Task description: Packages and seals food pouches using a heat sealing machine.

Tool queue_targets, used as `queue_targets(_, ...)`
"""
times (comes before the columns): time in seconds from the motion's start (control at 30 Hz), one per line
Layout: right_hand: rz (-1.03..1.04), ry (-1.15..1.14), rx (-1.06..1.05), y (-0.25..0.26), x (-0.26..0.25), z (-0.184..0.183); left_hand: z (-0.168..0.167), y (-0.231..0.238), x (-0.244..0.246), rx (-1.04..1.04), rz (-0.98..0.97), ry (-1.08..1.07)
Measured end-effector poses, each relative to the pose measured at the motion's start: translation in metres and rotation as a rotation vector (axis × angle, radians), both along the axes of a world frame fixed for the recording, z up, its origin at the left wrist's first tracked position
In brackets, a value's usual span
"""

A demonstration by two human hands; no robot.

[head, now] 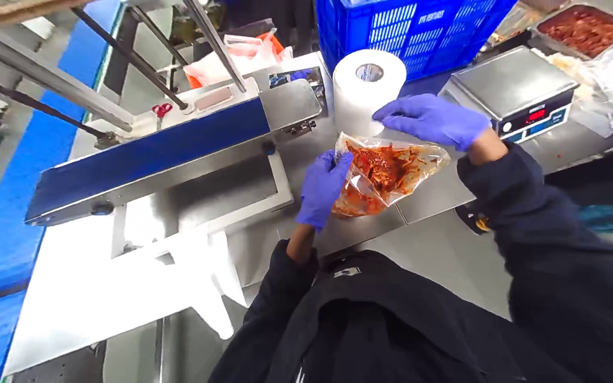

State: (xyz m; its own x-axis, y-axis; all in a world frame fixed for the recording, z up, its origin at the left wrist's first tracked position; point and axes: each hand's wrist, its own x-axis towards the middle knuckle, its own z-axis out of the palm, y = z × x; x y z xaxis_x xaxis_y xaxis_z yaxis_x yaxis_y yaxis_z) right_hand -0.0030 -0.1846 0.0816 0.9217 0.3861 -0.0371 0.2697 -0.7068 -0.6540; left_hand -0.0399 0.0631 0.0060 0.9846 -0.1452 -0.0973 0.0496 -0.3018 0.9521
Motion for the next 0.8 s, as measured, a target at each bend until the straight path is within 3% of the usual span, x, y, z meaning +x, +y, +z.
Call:
queue_targets(0.1, 0.27, 0.385, -0.134, 0.02, 0.049, -0.003, 0.003, -0.004, 0.002, -0.01, 0.024, -0.001)
queue_targets(0.17, 0.303, 0.486, -0.196, 0.038, 0.056, -0.007, -0.002, -0.005, 0.001, -0.118, 0.057, -0.009)
queue_targets(0.27, 0.278, 0.375, -0.332, 0.055, 0.055, -0.01, -0.01, -0.003, -0.002, -0.178, 0.085, -0.031)
queue_targets(0.4, 0.081, 0.142, -0.533, 0.065, 0.056, -0.004, 0.001, -0.004, -0.001, 0.162, 0.084, -0.139)
queue_targets(0.57, -0.072, 0.003, -0.531, 0.062, 0.072, 0.002, 0.045, -0.016, -0.001, 0.542, 0.007, -0.054)
queue_targets(0.8, -0.046, -0.023, -0.411, 0.047, 0.033, 0.016, 0.057, 0.008, -0.035, 0.632, -0.063, -0.121)
